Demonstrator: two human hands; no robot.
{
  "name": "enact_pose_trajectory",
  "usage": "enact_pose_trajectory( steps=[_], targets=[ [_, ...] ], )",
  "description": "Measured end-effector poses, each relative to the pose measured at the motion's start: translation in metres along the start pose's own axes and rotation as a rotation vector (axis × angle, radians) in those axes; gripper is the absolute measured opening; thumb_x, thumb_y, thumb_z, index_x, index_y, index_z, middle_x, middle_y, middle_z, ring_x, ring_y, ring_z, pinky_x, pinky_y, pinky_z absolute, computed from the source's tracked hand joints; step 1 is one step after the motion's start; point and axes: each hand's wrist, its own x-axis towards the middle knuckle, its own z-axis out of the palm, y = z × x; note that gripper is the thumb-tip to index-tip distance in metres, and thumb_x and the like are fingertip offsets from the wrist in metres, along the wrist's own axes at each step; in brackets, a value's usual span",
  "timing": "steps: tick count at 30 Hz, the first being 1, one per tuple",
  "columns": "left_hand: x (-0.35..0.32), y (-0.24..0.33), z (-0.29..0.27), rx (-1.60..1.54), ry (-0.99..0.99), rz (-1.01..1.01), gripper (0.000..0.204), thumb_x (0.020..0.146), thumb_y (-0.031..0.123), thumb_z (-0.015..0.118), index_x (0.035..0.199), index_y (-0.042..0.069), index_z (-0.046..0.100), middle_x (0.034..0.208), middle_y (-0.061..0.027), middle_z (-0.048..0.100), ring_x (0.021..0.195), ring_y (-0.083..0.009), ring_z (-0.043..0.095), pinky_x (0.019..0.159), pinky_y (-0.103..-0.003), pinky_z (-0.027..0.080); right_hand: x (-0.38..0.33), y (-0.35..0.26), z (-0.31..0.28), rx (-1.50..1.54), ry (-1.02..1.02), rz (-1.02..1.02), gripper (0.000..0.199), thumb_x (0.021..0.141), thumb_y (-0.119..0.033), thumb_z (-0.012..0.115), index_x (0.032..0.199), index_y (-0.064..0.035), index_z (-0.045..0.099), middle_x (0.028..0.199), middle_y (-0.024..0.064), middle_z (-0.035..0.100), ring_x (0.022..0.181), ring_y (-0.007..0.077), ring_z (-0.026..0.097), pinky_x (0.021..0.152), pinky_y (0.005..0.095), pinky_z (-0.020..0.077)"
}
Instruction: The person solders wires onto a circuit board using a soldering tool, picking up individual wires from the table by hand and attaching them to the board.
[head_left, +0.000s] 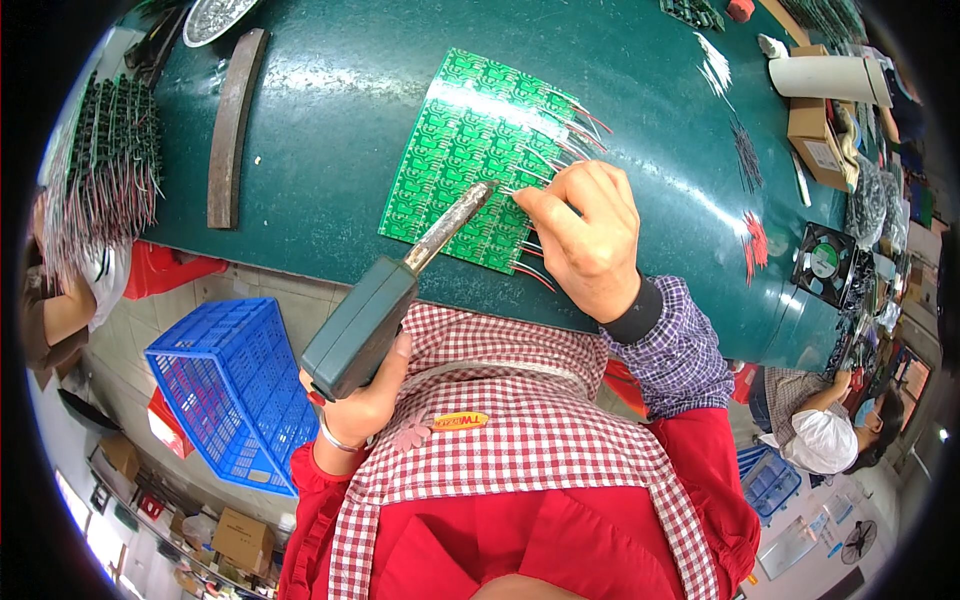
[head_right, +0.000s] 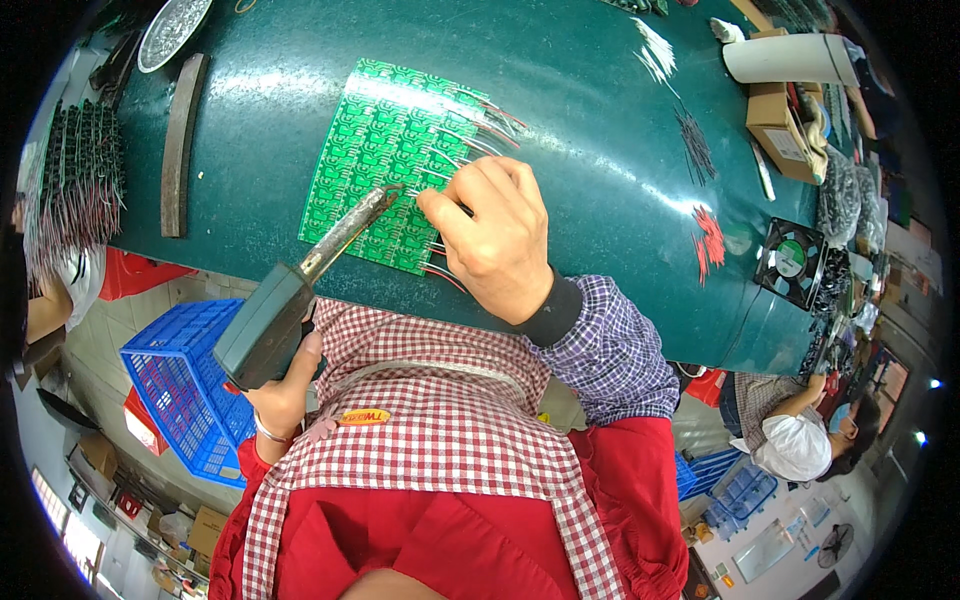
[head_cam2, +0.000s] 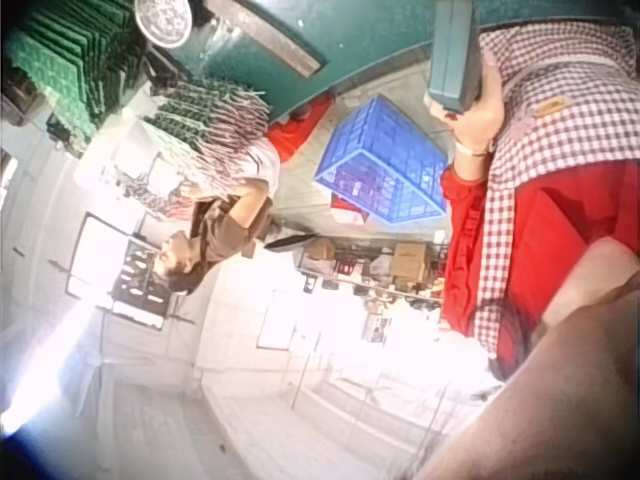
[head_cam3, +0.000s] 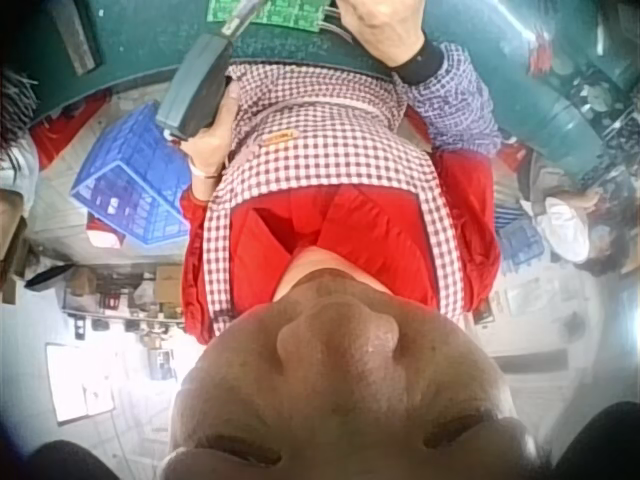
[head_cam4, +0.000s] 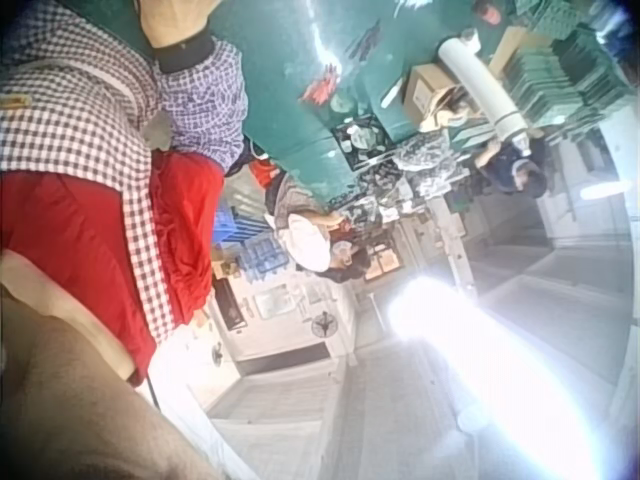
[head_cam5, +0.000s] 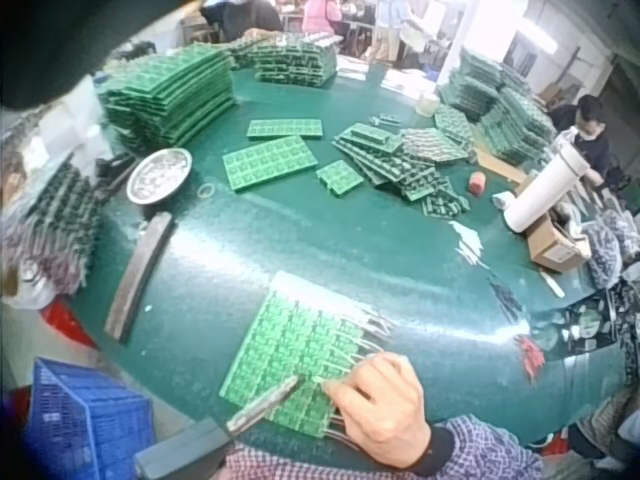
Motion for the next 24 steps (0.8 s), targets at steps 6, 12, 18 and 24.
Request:
enact_pose_trajectory(
  steps=[6, 12, 18, 24],
  targets=[
    [0.0020, 0.0006, -0.0002, 0.009, -0.019, 0.008, 0.029, 0.087, 0.003, 0.084, 0.115, -0.003, 0.076, 0.105, -0.0100, 0.078, 0.091, -0.0184, 0.072, 0.082, -0.032, 0.056, 0.0001, -0.0002, -0.0006, -0.014, -0.004, 0.006, 0.019, 0.074, -0.001, 0.073, 0.092, -0.0072, 0.072, 0.078, 0.0039, 0.054, 0.078, 0.0248, 0.061, 0.083, 0.0427, 0.0502],
    [0.0059, 0.0059, 0.0007, 0.031, -0.014, -0.013, 0.025, 0.087, 0.004, 0.084, 0.110, -0.003, 0.076, 0.098, -0.0087, 0.076, 0.084, -0.0174, 0.070, 0.076, -0.032, 0.055, 0.0008, -0.0002, -0.0011, -0.021, -0.011, -0.005, 0.019, 0.074, -0.001, 0.072, 0.093, -0.0069, 0.071, 0.078, 0.0044, 0.053, 0.079, 0.0250, 0.061, 0.083, 0.0432, 0.0507],
    [0.0087, 0.0057, 0.0009, 0.040, -0.016, 0.006, 0.023, 0.087, 0.004, 0.084, 0.107, -0.003, 0.076, 0.096, -0.0085, 0.076, 0.081, -0.0172, 0.070, 0.074, -0.031, 0.055, 0.0011, -0.0007, -0.0024, -0.031, -0.023, -0.002, 0.019, 0.074, -0.001, 0.072, 0.093, -0.0068, 0.072, 0.078, 0.0044, 0.053, 0.079, 0.0247, 0.061, 0.083, 0.0429, 0.0508],
    [0.0028, 0.0017, 0.0010, 0.027, 0.013, -0.003, 0.025, 0.088, 0.005, 0.083, 0.110, -0.003, 0.076, 0.099, -0.0086, 0.077, 0.084, -0.0176, 0.070, 0.076, -0.032, 0.056, 0.0010, -0.0007, -0.0018, -0.028, -0.021, 0.000, 0.020, 0.074, -0.001, 0.072, 0.093, -0.0067, 0.072, 0.078, 0.0044, 0.053, 0.079, 0.0245, 0.061, 0.084, 0.0427, 0.0507]
  ],
)
